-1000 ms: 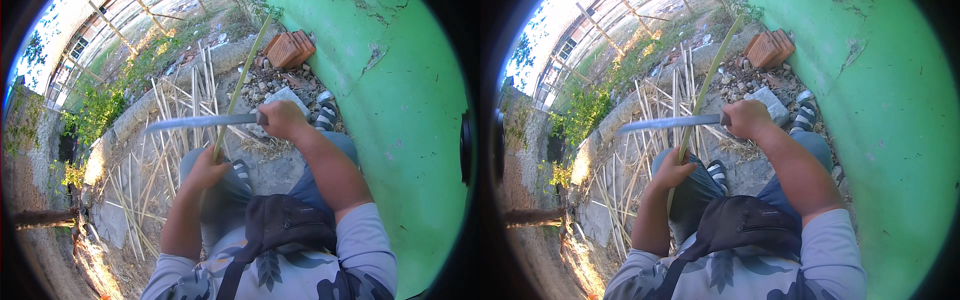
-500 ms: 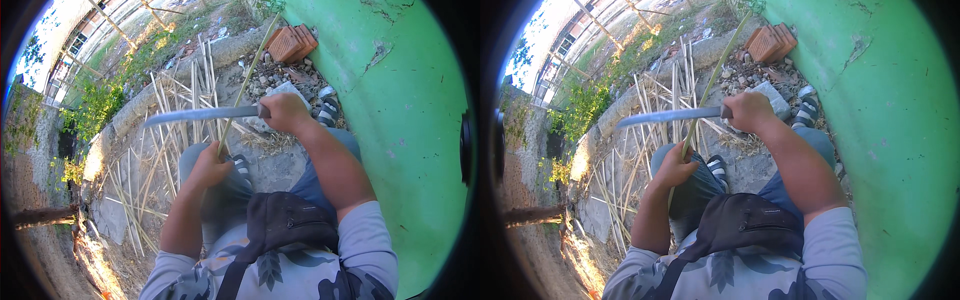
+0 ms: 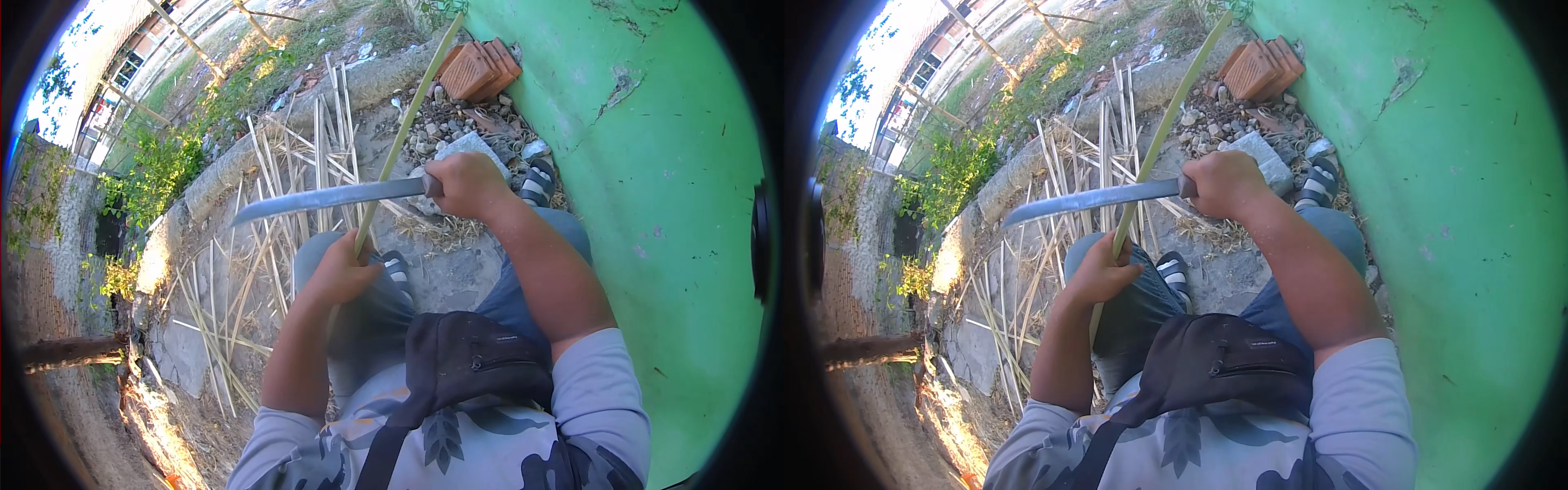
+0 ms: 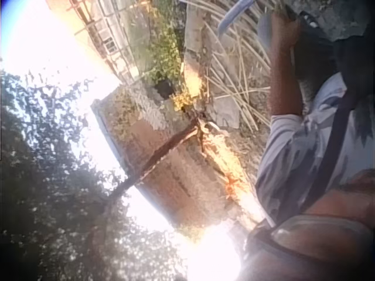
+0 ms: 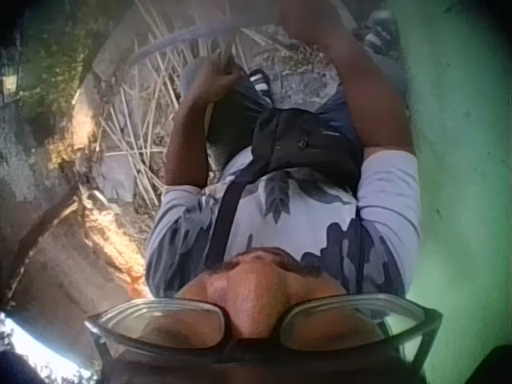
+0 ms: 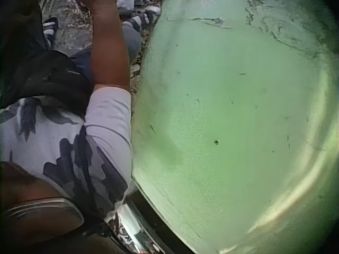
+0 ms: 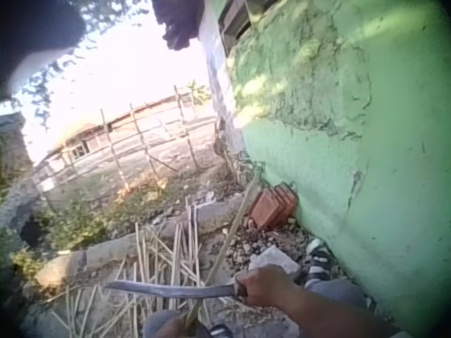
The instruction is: The person holds a bamboo stick and repeatedly scrapes along its surface with a machete.
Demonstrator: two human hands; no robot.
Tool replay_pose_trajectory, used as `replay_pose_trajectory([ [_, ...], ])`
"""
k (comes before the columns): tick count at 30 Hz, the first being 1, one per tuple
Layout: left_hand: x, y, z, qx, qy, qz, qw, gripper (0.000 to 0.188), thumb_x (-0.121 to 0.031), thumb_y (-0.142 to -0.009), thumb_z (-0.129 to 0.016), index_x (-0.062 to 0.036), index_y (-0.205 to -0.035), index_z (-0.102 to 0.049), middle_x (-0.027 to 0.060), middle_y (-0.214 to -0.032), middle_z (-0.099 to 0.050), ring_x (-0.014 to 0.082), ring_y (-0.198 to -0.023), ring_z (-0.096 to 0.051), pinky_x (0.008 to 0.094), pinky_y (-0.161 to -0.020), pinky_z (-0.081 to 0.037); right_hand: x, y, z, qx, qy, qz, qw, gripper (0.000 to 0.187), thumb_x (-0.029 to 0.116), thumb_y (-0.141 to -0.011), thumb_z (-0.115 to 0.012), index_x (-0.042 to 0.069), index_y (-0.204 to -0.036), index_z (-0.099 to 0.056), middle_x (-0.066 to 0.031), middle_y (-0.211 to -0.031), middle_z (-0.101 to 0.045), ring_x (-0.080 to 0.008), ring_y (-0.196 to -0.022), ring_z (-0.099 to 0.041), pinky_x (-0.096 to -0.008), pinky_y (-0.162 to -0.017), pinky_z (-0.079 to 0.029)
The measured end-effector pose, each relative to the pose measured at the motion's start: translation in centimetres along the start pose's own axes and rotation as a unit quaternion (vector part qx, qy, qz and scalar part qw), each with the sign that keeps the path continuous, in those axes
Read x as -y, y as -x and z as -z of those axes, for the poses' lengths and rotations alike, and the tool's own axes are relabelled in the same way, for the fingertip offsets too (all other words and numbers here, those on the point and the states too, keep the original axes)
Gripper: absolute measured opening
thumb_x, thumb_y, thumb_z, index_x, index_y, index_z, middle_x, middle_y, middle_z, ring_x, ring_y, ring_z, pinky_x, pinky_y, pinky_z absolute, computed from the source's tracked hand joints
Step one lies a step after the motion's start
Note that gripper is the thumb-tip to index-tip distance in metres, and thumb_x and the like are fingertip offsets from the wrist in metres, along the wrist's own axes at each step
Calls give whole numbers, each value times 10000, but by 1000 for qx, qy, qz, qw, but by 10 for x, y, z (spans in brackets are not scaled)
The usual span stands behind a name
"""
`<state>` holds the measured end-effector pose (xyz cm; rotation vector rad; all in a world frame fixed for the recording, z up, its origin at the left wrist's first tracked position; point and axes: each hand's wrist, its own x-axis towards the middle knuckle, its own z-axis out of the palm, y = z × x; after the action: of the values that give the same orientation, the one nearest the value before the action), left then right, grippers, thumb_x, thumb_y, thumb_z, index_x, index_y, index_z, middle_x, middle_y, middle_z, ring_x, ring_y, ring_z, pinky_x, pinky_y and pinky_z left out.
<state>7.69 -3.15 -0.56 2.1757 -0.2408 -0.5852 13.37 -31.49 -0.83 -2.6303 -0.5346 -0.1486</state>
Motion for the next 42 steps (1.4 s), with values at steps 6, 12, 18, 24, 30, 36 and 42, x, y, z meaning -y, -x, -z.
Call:
replay_pose_trajectory([
  [6,-10,-3,-2,11,-18,18,1000,323,-86,-801,-778,-49,-992,-519,-22,-757,-483,91,-679,-470,297,-596,-402,-38,-6,-3,-12,-67,-123,990,132,206,-812,-691,81,-856,-699,-192,-818,-705,-412,-803,-681,-494,-729,-537],
  [12,-5,0,-4,-3,-28,29,999,328,-90,-805,-775,-42,-1012,-525,-16,-738,-487,100,-660,-478,299,-593,-411,-4,-1,-3,-4,-40,-40,998,138,220,-821,-684,87,-854,-698,-194,-805,-698,-410,-813,-683,-506,-738,-535],
  [18,-11,-1,-10,-6,-49,12,999,326,-106,-808,-779,-34,-1007,-530,2,-733,-499,113,-653,-486,310,-587,-415,-45,-6,-4,4,-50,-150,987,154,237,-790,-733,153,-917,-747,-113,-908,-750,-342,-887,-719,-460,-799,-570],
  [24,-15,1,-6,-8,-50,27,998,335,-120,-812,-788,-32,-1011,-534,0,-707,-496,122,-634,-486,325,-574,-410,-8,-1,-3,6,-7,-86,996,158,250,-804,-717,142,-919,-738,-125,-900,-745,-352,-887,-715,-470,-792,-566],
  [30,-15,3,-6,-7,-52,9,999,343,-126,-809,-795,-29,-1010,-535,0,-689,-488,123,-617,-476,328,-569,-406,-43,-9,-9,-42,-30,-118,992,171,276,-841,-679,125,-902,-729,-167,-883,-730,-381,-899,-706,-500,-809,-558],
  [36,-18,4,-5,-3,-61,29,998,334,-121,-809,-792,-26,-1006,-539,3,-681,-492,123,-608,-475,331,-565,-405,-35,-5,0,-48,-51,-124,990,166,262,-829,-689,125,-915,-730,-163,-903,-736,-388,-879,-705,-498,-805,-561],
  [42,-12,6,-15,-50,-101,12,994,346,-157,-822,-797,6,-1026,-569,61,-681,-541,186,-607,-531,361,-582,-430,-9,0,2,33,35,-47,998,142,234,-799,-707,135,-899,-725,-147,-852,-727,-380,-842,-705,-486,-760,-563],
])
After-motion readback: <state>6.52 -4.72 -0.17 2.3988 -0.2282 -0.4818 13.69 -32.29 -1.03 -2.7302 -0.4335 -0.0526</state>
